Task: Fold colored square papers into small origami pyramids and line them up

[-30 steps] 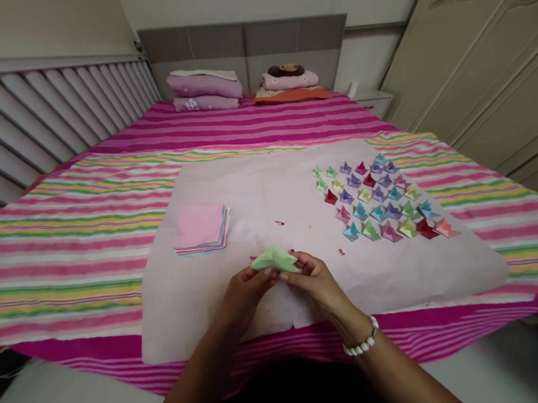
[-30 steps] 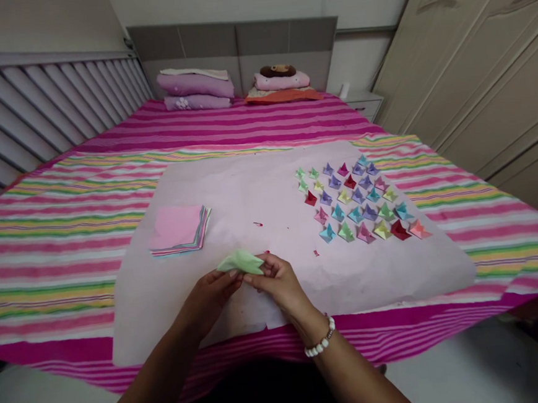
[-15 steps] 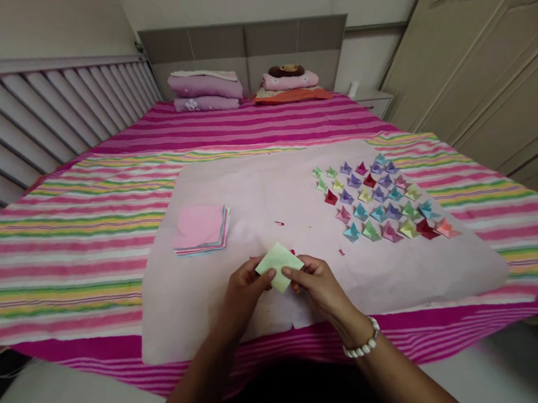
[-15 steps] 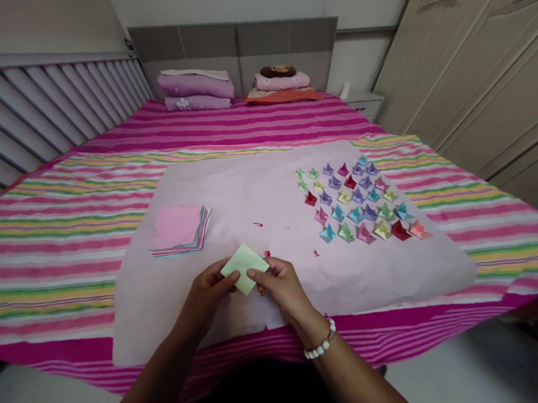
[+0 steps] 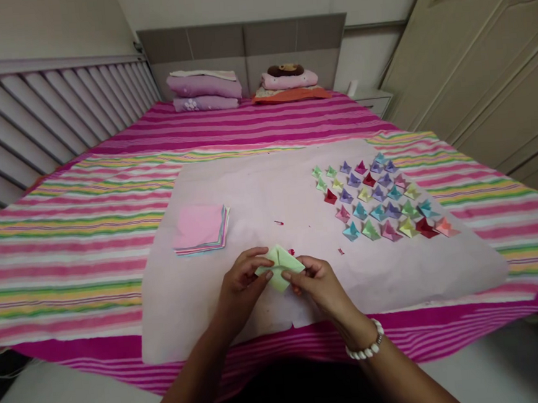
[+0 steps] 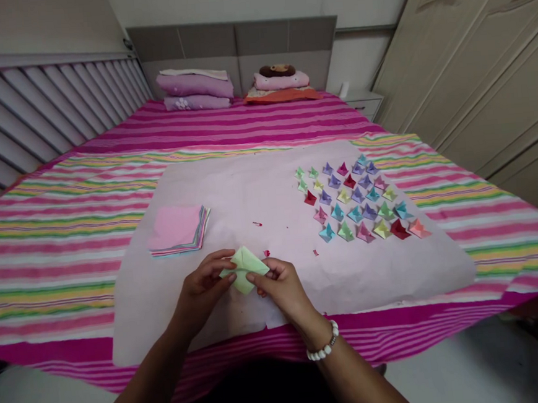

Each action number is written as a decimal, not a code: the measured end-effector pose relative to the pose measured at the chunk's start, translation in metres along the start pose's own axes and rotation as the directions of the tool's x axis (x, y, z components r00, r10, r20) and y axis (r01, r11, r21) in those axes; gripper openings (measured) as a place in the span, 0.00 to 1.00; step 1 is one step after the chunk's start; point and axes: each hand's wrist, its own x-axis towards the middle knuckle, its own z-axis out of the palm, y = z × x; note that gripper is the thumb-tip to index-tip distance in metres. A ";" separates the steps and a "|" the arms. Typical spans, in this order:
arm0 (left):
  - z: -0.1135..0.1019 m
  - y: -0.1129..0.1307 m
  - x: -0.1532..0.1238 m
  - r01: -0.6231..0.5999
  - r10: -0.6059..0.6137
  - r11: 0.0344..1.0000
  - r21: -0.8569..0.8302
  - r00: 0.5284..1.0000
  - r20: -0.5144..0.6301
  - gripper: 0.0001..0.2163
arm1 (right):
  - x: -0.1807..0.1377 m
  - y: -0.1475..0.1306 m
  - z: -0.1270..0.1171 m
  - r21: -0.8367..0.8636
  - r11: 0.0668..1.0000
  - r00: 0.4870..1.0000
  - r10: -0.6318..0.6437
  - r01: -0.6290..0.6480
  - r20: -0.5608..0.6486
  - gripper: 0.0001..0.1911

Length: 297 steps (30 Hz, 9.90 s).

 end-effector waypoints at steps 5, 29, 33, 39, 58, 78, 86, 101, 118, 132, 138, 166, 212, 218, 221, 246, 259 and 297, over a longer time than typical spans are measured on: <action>0.000 -0.001 0.000 0.000 0.000 1.000 -0.019 0.999 0.036 0.06 | -0.001 0.000 -0.001 -0.002 1.000 1.000 -0.015 0.015 0.009 0.12; -0.003 0.012 0.000 0.047 -0.058 0.997 0.058 0.977 0.206 0.11 | -0.006 -0.006 0.002 0.145 0.989 0.998 0.027 -0.035 0.055 0.05; -0.005 0.019 -0.001 0.028 -0.042 0.998 0.065 0.972 0.229 0.11 | -0.008 -0.011 0.002 0.268 0.960 0.993 0.061 -0.086 0.102 0.08; 0.005 0.013 -0.001 0.080 -0.091 0.990 0.115 0.991 0.094 0.06 | -0.005 -0.007 0.003 0.161 0.985 0.995 0.047 -0.061 0.089 0.13; -0.001 0.008 -0.001 0.039 -0.028 0.955 0.295 0.999 -0.043 0.05 | -0.007 -0.007 0.003 -0.226 0.949 0.975 -0.223 0.219 0.008 0.12; 0.010 -0.003 -0.004 0.316 -0.313 0.938 -0.140 0.949 0.043 0.25 | -0.008 -0.001 0.007 -0.126 0.981 0.976 -0.164 0.147 -0.143 0.08; 0.010 -0.007 -0.004 0.346 -0.346 0.920 -0.185 0.938 0.032 0.11 | -0.012 -0.010 0.013 -0.050 0.985 0.985 -0.168 0.166 -0.049 0.13; -0.001 0.006 -0.004 0.280 -0.258 0.959 -0.041 0.923 0.284 0.12 | -0.008 -0.021 0.011 0.148 0.984 0.992 0.088 -0.101 0.089 0.16; -0.004 -0.001 -0.006 0.245 -0.224 0.969 -0.034 0.925 0.307 0.16 | -0.007 -0.015 0.007 0.200 0.958 0.974 0.183 -0.206 0.132 0.15; -0.002 -0.006 -0.004 0.296 -0.301 0.953 0.060 0.945 0.126 0.16 | -0.001 -0.011 -0.004 0.048 0.989 0.979 0.131 -0.140 0.154 0.11; 0.000 -0.006 -0.005 0.374 -0.373 0.927 -0.014 0.927 0.052 0.15 | -0.004 -0.011 -0.004 0.003 0.982 0.955 0.181 -0.187 0.237 0.11; 0.009 -0.004 -0.012 0.079 -0.072 0.875 0.478 0.997 -0.034 0.14 | 0.009 -0.013 0.011 0.056 0.977 0.978 0.207 -0.208 0.009 0.10; -0.004 -0.005 -0.005 0.353 -0.356 0.932 0.086 0.934 0.029 0.10 | 0.011 0.000 0.012 -0.100 0.994 0.999 -0.039 0.037 -0.022 0.07; 0.000 -0.002 -0.006 0.498 -0.495 0.860 -0.111 0.867 0.058 0.16 | 0.009 0.005 0.014 -0.285 0.952 0.989 -0.131 0.107 -0.066 0.05; 0.004 -0.003 -0.006 0.493 -0.493 0.859 -0.141 0.869 0.035 0.14 | 0.008 0.007 0.016 -0.304 0.943 0.986 -0.160 0.136 -0.055 0.07; 0.021 -0.004 -0.004 0.334 -0.280 0.856 0.394 0.941 -0.188 0.08 | -0.001 0.012 0.026 -0.685 0.599 0.868 -0.487 0.414 0.099 0.22; 0.023 -0.008 -0.002 0.371 -0.290 0.890 0.265 0.909 -0.300 0.11 | -0.001 0.014 0.031 -0.716 0.550 0.857 -0.499 0.430 0.131 0.11; 0.025 0.002 0.003 0.385 -0.387 0.922 -0.045 0.909 -0.152 0.11 | -0.003 0.007 0.034 -0.449 0.669 0.776 -0.624 0.592 0.092 0.23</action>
